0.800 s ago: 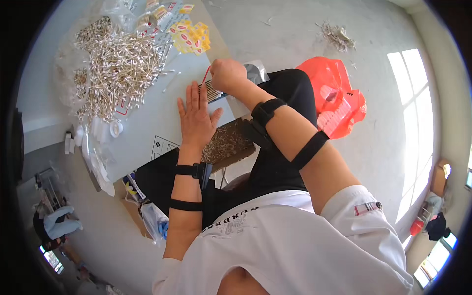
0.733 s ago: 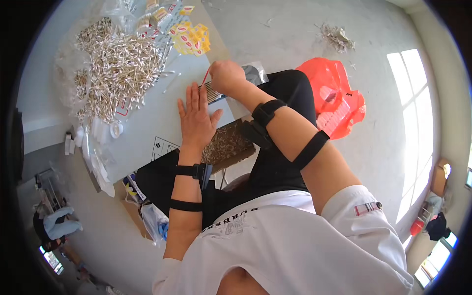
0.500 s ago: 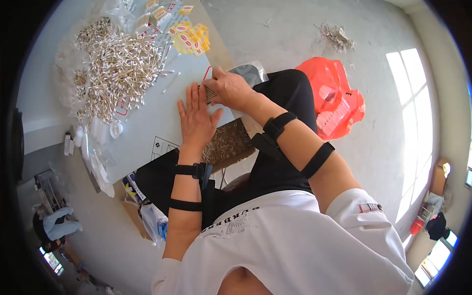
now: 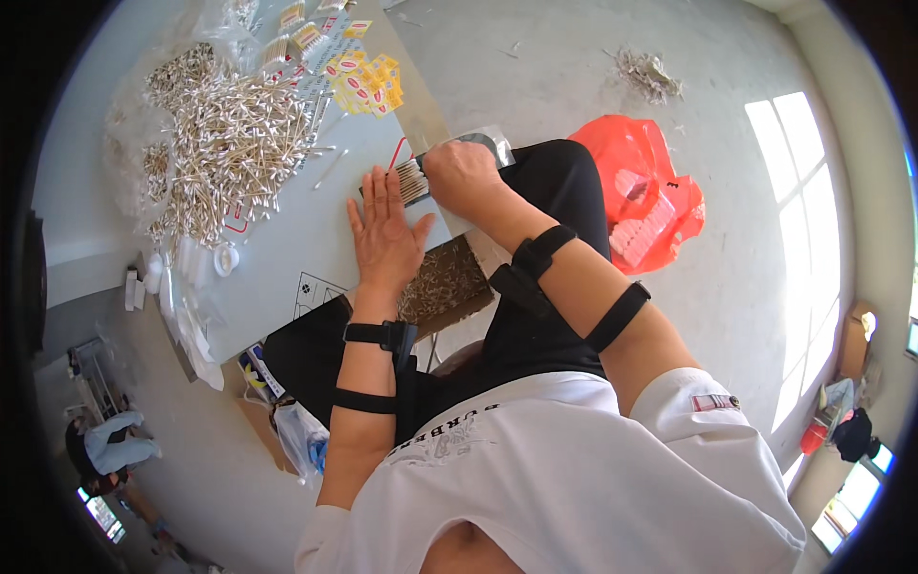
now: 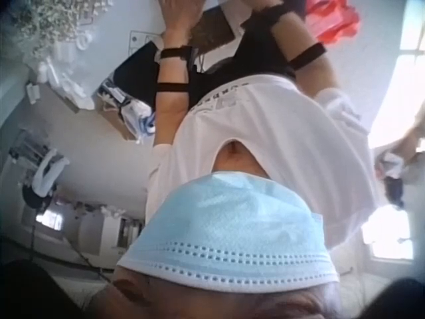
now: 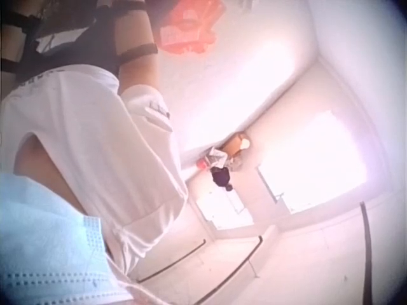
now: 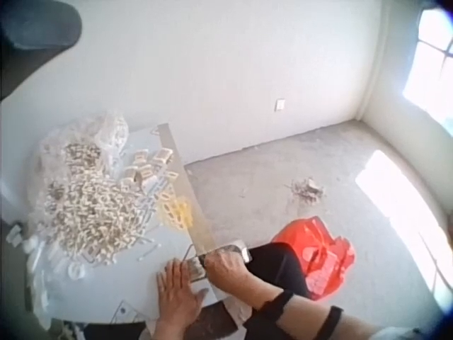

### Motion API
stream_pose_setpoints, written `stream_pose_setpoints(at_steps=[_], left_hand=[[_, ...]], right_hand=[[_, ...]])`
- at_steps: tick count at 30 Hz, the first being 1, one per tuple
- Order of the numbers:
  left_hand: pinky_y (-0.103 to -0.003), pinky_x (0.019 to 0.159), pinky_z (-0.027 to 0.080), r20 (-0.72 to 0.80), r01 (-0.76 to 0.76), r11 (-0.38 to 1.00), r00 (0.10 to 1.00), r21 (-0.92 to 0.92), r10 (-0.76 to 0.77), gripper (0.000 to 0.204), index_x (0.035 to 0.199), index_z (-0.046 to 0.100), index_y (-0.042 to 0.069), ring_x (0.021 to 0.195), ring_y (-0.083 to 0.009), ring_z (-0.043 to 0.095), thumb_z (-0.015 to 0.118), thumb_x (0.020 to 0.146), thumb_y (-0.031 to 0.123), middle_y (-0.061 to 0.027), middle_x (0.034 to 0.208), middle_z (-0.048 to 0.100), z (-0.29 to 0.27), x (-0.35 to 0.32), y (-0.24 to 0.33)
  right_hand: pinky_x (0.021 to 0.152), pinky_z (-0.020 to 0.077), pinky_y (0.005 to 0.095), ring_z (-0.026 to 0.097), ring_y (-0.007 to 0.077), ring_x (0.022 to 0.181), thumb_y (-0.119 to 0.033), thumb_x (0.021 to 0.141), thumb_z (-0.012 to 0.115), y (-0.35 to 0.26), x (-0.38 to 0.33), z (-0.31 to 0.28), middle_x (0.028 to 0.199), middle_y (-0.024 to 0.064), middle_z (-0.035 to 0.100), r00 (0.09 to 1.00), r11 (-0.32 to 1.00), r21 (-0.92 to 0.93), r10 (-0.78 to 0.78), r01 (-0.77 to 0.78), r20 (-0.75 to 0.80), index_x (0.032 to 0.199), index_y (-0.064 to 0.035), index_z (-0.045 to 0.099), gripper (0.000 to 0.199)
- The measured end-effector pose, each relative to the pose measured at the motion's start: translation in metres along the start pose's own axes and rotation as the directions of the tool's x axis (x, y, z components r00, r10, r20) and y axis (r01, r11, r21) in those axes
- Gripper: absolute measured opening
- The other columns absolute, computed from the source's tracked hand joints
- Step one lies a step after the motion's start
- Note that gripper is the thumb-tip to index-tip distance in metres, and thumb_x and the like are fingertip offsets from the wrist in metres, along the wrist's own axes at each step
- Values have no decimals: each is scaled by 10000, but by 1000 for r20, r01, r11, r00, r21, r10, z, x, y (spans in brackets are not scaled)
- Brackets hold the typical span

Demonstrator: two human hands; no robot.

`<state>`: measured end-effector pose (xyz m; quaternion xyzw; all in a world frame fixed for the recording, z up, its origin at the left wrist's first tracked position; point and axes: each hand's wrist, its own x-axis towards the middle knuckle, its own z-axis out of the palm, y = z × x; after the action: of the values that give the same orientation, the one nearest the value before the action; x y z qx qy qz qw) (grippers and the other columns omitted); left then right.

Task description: The recorder is packaging small wooden sticks or components into plastic bags.

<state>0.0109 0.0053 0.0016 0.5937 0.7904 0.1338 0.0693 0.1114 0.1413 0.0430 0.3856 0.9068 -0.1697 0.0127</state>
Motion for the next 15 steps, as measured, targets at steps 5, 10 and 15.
stream_pose_setpoints(at_steps=[5,10,15], left_hand=[[-541,1174,78,-27,7,999,1000,34,-6,859,1500,238,8,1477,-298,152,577,884,502,-160,1584,198,4,3,6],[-530,1176,85,-14,1,999,1000,49,-1,860,1497,247,7,1475,-295,158,572,881,512,-160,1583,202,6,8,12],[-519,1174,97,-23,-12,1000,1000,28,12,844,1501,237,12,1477,-296,149,558,897,505,-160,1579,210,10,14,25]], right_hand=[[702,556,422,695,352,840,-144,745,643,-4,18,-10,858,172,703,987,994,-108,-8,26,162,833,-60,729,148],[733,553,428,690,347,854,-197,727,651,11,23,-12,882,172,705,976,975,134,160,-180,147,865,-41,718,219],[690,529,442,664,367,791,-216,708,630,17,24,-5,799,193,673,989,975,180,118,-132,86,780,-34,690,205]])
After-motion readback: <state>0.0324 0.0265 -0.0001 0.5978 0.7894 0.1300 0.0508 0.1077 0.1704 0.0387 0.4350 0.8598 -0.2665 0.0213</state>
